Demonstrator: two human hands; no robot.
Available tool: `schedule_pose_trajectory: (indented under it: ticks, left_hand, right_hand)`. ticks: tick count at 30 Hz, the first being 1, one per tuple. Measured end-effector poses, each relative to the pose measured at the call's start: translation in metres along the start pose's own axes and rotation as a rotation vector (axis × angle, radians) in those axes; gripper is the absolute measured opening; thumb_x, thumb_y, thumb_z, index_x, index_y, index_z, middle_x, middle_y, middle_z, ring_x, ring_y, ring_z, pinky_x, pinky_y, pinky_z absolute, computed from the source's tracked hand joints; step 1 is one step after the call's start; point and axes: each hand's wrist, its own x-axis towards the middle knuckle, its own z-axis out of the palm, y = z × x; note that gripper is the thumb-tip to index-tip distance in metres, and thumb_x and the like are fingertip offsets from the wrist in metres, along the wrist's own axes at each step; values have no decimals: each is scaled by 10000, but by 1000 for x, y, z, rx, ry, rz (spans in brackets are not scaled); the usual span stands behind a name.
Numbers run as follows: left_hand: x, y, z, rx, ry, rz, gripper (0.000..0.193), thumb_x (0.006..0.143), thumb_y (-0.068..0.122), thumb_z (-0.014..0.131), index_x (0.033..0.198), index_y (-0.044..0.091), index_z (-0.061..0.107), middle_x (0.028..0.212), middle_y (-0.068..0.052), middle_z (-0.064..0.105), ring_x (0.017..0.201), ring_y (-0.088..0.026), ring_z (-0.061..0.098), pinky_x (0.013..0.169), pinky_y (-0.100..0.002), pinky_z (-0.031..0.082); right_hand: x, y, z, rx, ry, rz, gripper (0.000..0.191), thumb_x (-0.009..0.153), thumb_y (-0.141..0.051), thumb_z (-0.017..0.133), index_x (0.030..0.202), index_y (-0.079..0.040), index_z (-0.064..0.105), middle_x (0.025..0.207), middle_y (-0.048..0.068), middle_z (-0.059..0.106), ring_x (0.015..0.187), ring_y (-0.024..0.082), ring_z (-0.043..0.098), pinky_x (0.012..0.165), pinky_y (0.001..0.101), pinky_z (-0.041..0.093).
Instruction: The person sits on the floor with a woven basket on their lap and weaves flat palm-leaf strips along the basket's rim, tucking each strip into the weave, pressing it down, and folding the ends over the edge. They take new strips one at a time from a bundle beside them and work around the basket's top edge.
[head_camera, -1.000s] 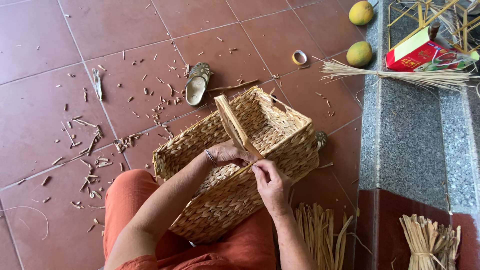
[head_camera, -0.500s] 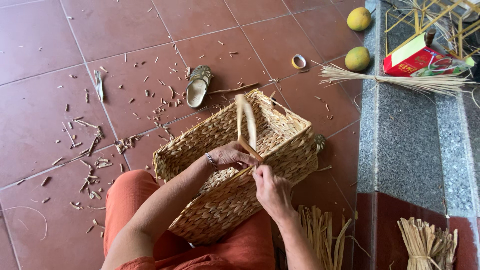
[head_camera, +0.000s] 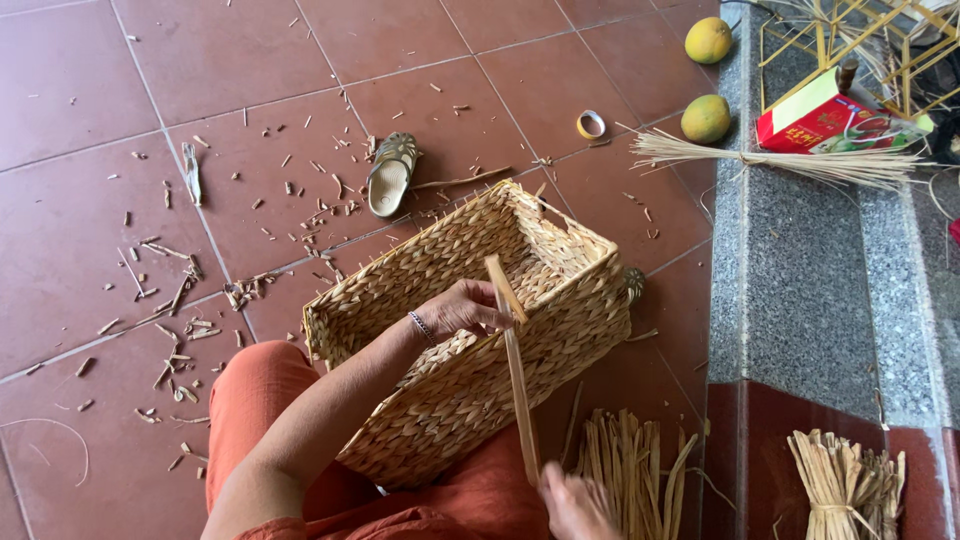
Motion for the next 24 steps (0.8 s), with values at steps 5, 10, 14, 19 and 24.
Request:
schedule_pose_trajectory:
  ticks: [5, 10, 14, 19, 24]
  left_hand:
    - [-8, 8, 4, 84, 12, 13, 219, 889, 124, 812, 1103, 88, 780, 842, 1, 744, 709, -65, 657, 604, -240, 558]
    - [-12, 13, 4, 49, -32, 59, 274, 857, 71, 786, 1129, 100, 766, 876, 9, 764, 731, -52, 675, 636, -226, 574]
    - [-13, 10, 10, 118, -9, 58, 254, 882, 70, 783, 1133, 105, 772, 869, 5, 755, 728, -57, 663, 629, -240, 560]
    - [-21, 15, 20, 577, 131, 444, 232, 879, 87, 758, 1105, 128, 797, 958, -17, 795, 814, -106, 716, 761, -279, 604]
    - [-27, 19, 44, 791, 358, 447, 144, 843, 195, 780, 956, 106, 768, 864, -84, 778, 740, -206, 765, 719, -339, 623]
  right_hand:
    - [-5, 18, 35, 157, -167, 531, 110, 1021, -146, 509, 1051, -89, 598, 673, 47, 606, 506, 145, 547, 410, 310, 477]
    - [-9, 11, 38, 90, -205, 659, 136, 991, -144, 552, 1091, -86, 626, 803, 72, 642, 636, 178, 599, 512, 324, 522]
    - [-14, 9, 43, 78, -214, 663, 176, 968, -142, 586, 1122, -84, 648, 908, 92, 670, 740, 204, 641, 593, 335, 559]
    - [-8, 4, 21, 121, -153, 550, 235, 938, -139, 629, 1161, -82, 676, 1038, 117, 706, 871, 237, 693, 695, 349, 604]
    - [22, -33, -44, 281, 622, 24, 299, 908, -136, 672, 1200, -79, 704, 1168, 143, 742, 1001, 270, 745, 796, 362, 649]
